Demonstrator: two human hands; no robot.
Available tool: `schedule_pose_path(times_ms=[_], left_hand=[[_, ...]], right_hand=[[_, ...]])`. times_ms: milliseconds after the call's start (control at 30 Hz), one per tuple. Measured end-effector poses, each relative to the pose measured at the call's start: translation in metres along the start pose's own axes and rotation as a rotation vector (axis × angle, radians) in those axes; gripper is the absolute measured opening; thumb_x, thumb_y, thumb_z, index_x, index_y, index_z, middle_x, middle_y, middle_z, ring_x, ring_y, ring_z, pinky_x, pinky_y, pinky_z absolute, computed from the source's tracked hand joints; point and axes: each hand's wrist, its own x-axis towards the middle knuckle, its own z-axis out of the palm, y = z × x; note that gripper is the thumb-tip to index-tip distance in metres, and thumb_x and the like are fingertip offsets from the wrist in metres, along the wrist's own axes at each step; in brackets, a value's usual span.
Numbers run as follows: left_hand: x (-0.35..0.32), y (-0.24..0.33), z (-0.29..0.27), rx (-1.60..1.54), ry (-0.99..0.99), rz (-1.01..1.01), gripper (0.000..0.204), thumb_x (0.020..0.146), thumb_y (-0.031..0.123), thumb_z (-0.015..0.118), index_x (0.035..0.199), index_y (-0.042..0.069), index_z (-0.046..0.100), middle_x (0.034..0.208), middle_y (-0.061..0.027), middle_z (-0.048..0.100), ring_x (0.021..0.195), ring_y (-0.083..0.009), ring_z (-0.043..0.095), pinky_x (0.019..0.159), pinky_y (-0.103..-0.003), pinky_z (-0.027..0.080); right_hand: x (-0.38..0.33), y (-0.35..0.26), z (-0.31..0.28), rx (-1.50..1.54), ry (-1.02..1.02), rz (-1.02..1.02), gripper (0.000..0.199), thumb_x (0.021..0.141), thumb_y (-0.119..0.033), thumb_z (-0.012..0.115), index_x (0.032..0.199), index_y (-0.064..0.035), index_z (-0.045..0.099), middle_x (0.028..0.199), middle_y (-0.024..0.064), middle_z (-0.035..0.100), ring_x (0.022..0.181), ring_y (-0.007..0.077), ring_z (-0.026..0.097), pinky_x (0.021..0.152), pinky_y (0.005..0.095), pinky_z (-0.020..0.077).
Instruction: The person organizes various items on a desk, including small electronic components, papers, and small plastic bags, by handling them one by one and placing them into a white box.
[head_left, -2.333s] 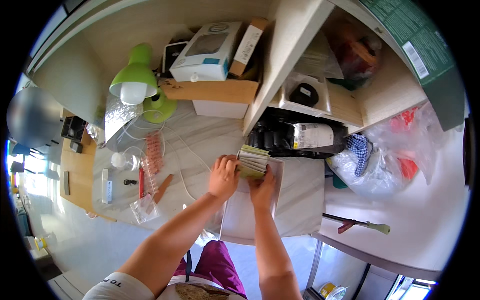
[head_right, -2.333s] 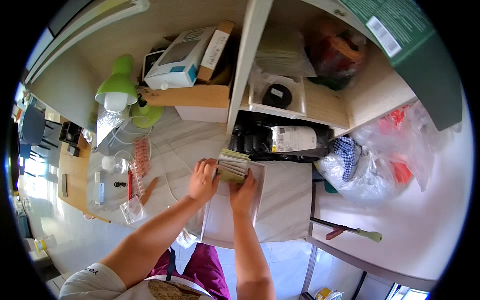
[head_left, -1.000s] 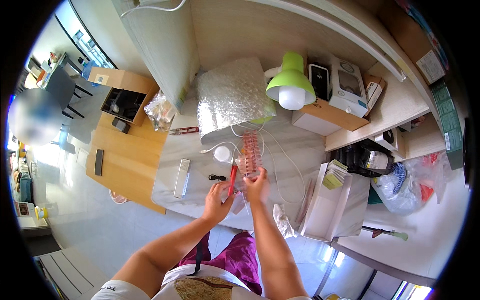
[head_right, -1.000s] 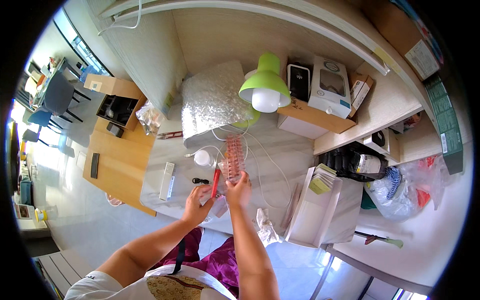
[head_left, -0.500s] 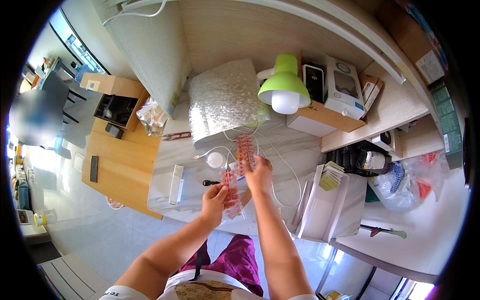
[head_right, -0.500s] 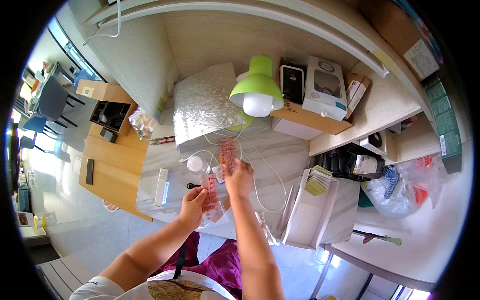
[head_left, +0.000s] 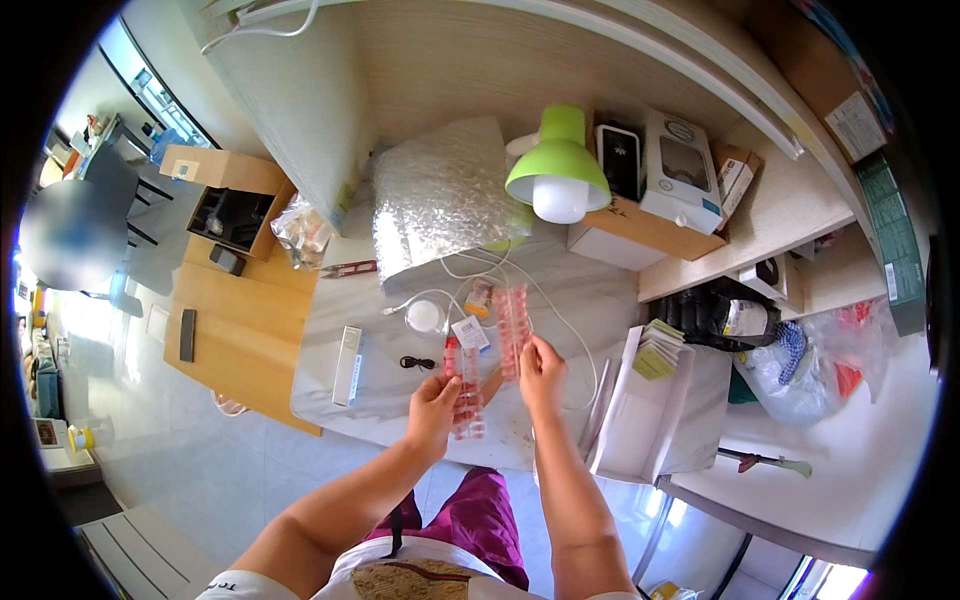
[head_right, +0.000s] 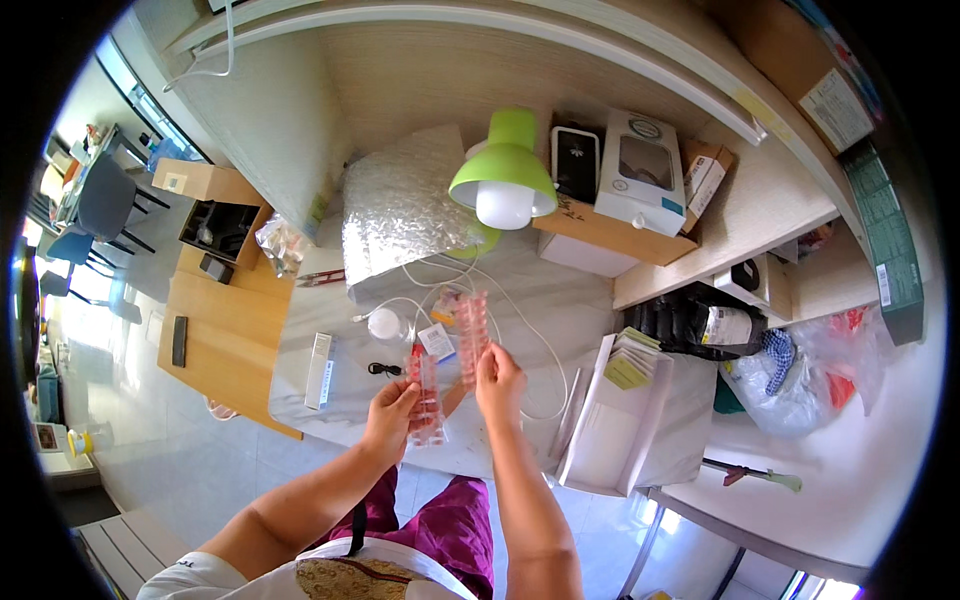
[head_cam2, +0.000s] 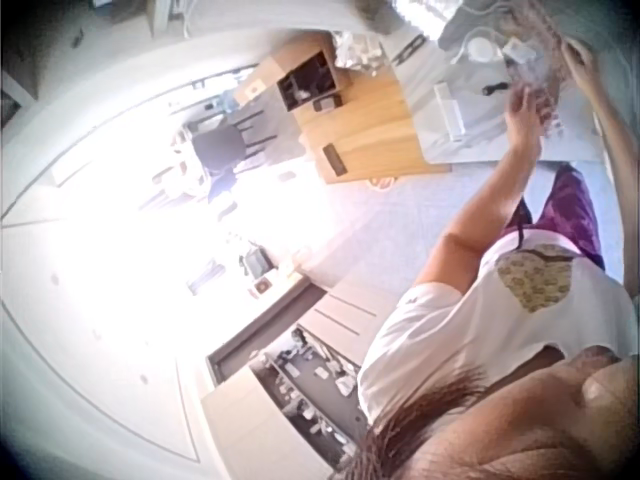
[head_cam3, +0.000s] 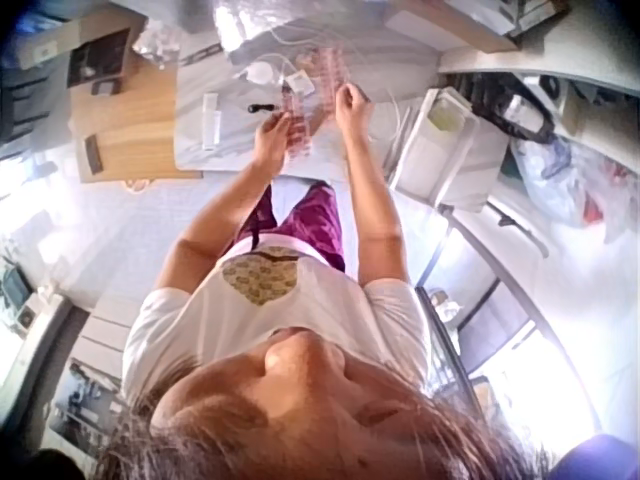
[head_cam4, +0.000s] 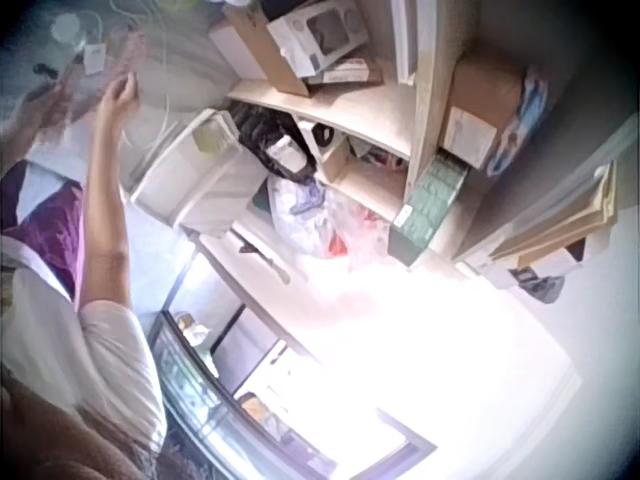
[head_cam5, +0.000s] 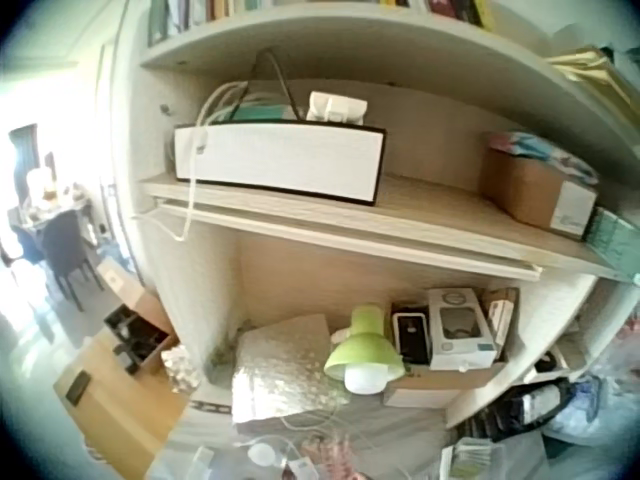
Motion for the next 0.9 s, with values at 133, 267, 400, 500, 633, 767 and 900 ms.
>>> schedule_pose_path(times_ms=[133,267,400,500,633,767,900], left_hand=[[0.001,-0.004,0.022,-0.043,-0.026,0.070,0.022,0.094,0.021,0.051,0.109,0.004,0.049,0.094,-0.0078,0.063,0.083,-0.0174,0.062,0.070,-0.032,0.051],[-0.008,-0.020,0.046,-0.308,-0.226,0.109,0.026,0.095,0.025,0.049,0.113,0.006,0.049,0.100,-0.0060,0.060,0.091,-0.0167,0.059,0.078,-0.033,0.048],[-0.028,-0.020,0.083,-0.377,-0.387,0.139,0.032,0.097,0.030,0.043,0.120,0.007,0.045,0.112,-0.0041,0.054,0.107,-0.0199,0.052,0.096,-0.038,0.041],[-0.025,-0.046,0.087,-0.276,-0.460,0.164,0.026,0.094,0.017,0.050,0.118,0.008,0.046,0.111,-0.0047,0.052,0.109,-0.0190,0.050,0.097,-0.037,0.040],[-0.030,-0.069,0.116,-0.281,-0.520,0.061,0.025,0.091,0.004,0.050,0.115,0.005,0.043,0.109,-0.0098,0.055,0.101,-0.0212,0.057,0.083,-0.034,0.049],[-0.033,-0.091,0.150,-0.227,-0.655,-0.009,0.033,0.090,0.003,0.051,0.121,0.005,0.041,0.113,-0.0112,0.054,0.101,-0.0212,0.056,0.083,-0.036,0.048],[-0.033,-0.117,0.163,-0.058,-0.453,-0.128,0.041,0.088,0.007,0.054,0.127,0.010,0.040,0.121,-0.0079,0.050,0.113,-0.0189,0.048,0.096,-0.035,0.038]], right_hand=[[-0.066,-0.034,-0.037,-0.027,0.117,-0.192,0.027,0.081,-0.004,0.054,0.107,0.0008,0.060,0.085,0.0141,0.065,0.070,0.0284,0.062,0.063,0.0370,0.0506],[-0.100,-0.035,-0.046,-0.525,0.169,-0.560,0.040,0.077,-0.005,0.058,0.117,-0.0037,0.056,0.110,0.0113,0.061,0.088,0.0279,0.060,0.071,0.0361,0.0493],[-0.116,-0.025,-0.063,-0.628,0.120,-0.459,0.039,0.078,-0.014,0.060,0.116,-0.0062,0.058,0.112,0.0098,0.056,0.090,0.0278,0.057,0.079,0.0405,0.0450],[-0.115,-0.019,-0.091,-0.355,0.193,-0.446,0.040,0.073,-0.008,0.067,0.112,-0.0058,0.058,0.110,0.0128,0.054,0.097,0.0300,0.053,0.083,0.0414,0.0429],[-0.096,0.003,-0.126,0.163,0.125,-0.093,0.041,0.076,-0.001,0.066,0.116,-0.0011,0.054,0.109,0.0158,0.057,0.098,0.0265,0.058,0.083,0.0347,0.0469],[-0.076,0.055,-0.176,0.424,-0.082,0.159,0.037,0.080,0.001,0.063,0.116,0.0008,0.056,0.095,0.0086,0.065,0.082,0.0125,0.062,0.072,0.0252,0.0504],[-0.052,0.114,-0.223,0.391,0.014,0.284,0.030,0.079,0.002,0.060,0.109,0.0004,0.061,0.083,0.0042,0.065,0.073,0.0089,0.058,0.064,0.0234,0.0479]])
